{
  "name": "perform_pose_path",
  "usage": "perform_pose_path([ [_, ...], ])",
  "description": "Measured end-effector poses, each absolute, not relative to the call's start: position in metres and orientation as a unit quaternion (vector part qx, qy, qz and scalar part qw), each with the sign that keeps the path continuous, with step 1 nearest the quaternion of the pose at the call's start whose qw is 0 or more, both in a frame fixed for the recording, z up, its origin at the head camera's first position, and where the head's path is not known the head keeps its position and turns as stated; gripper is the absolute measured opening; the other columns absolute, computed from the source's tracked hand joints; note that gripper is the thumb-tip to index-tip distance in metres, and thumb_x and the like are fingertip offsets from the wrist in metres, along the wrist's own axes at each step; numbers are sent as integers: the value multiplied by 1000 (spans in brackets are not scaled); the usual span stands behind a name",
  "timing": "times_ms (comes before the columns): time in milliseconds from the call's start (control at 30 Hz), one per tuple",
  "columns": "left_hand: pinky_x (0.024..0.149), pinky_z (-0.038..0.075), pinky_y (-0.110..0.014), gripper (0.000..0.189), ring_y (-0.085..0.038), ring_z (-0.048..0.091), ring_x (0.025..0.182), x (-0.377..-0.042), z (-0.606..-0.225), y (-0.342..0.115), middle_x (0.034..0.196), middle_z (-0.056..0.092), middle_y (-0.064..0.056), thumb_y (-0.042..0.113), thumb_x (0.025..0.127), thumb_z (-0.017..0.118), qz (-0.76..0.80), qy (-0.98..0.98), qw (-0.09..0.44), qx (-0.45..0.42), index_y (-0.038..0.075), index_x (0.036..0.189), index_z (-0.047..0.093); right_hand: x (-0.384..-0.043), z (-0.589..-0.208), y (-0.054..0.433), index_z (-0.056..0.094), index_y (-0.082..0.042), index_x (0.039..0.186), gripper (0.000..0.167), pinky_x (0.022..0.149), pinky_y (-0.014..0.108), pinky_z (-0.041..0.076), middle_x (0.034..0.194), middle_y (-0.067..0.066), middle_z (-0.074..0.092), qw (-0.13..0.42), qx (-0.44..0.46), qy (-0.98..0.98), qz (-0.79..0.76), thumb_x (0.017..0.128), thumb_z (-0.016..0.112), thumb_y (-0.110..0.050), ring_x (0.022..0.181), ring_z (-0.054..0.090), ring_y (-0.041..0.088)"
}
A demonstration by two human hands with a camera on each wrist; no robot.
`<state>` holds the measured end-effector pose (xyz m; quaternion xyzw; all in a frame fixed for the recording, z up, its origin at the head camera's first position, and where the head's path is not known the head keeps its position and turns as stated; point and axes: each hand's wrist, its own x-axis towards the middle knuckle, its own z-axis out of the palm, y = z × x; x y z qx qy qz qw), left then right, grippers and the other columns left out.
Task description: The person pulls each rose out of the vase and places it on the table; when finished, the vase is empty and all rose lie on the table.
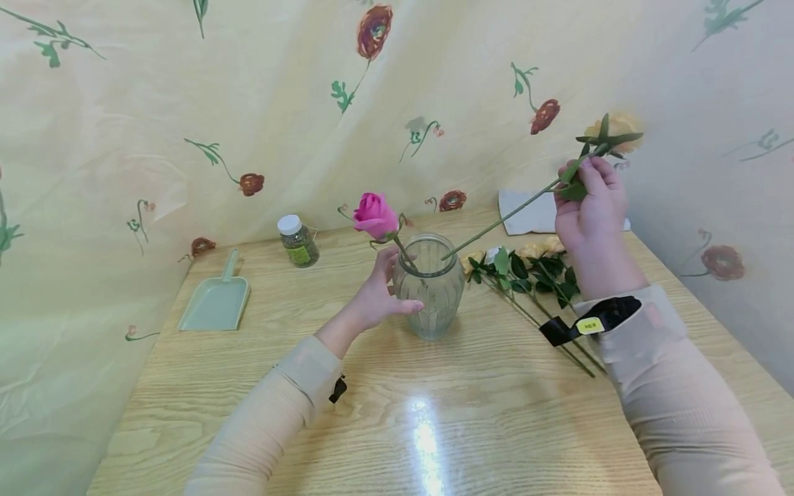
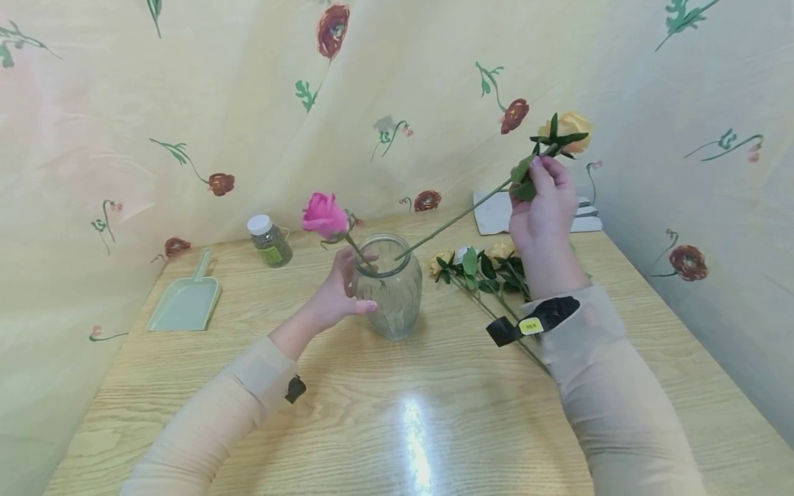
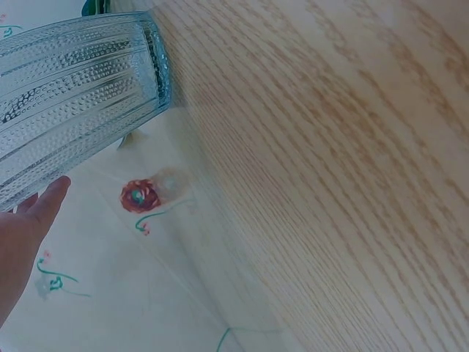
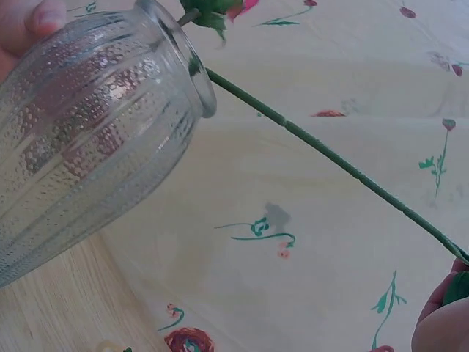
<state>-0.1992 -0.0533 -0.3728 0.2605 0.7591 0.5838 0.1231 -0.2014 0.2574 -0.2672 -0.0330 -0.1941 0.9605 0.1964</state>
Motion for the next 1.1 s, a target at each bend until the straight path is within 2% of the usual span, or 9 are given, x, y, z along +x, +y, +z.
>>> perform_pose_path([
  [167, 101, 37, -46, 97, -25, 36, 130, -199, -373, -53, 144, 34, -10, 5, 71, 78, 586, 762, 129, 243, 15, 143, 14, -203, -273, 268, 43, -7, 100, 13, 57, 30, 45, 95, 13, 55, 193, -47, -188, 962, 93, 51, 0, 76, 57, 26],
  [433, 99, 37, -50, 91, -26, 36, 129, -200, -375, -53, 142, 35, -11, 3, 71, 77, 588, 754, 117, 269, 21, 138, 18, -204, -281, 280, 46, -5, 94, 10, 56, 30, 44, 90, 14, 56, 196, -53, -184, 962, 92, 53, 1, 73, 58, 25],
  [700, 101, 35, -51, 92, -25, 34, 131, -200, -373, -54, 144, 33, -9, 5, 71, 77, 590, 754, 132, 257, 18, 140, 17, -204, -290, 288, 46, -6, 98, 13, 59, 30, 44, 94, 12, 55, 177, -82, -211, 958, 91, 56, 0, 76, 56, 24],
  [967, 102, 35, -50, 91, -25, 35, 130, -200, -371, -55, 143, 35, -8, 5, 73, 77, 584, 759, 136, 253, 21, 140, 18, -207, -308, 285, 53, -6, 104, 20, 66, 25, 44, 115, 5, 46, 128, -107, -322, 932, 87, 63, -3, 87, 55, 19],
  [1100, 101, 36, -48, 92, -24, 35, 130, -200, -371, -55, 143, 34, -8, 6, 73, 77, 582, 761, 137, 251, 22, 140, 17, -209, -314, 283, 60, -4, 103, 19, 68, 22, 46, 122, 7, 41, 117, -117, -397, 903, 85, 66, -6, 89, 55, 17],
])
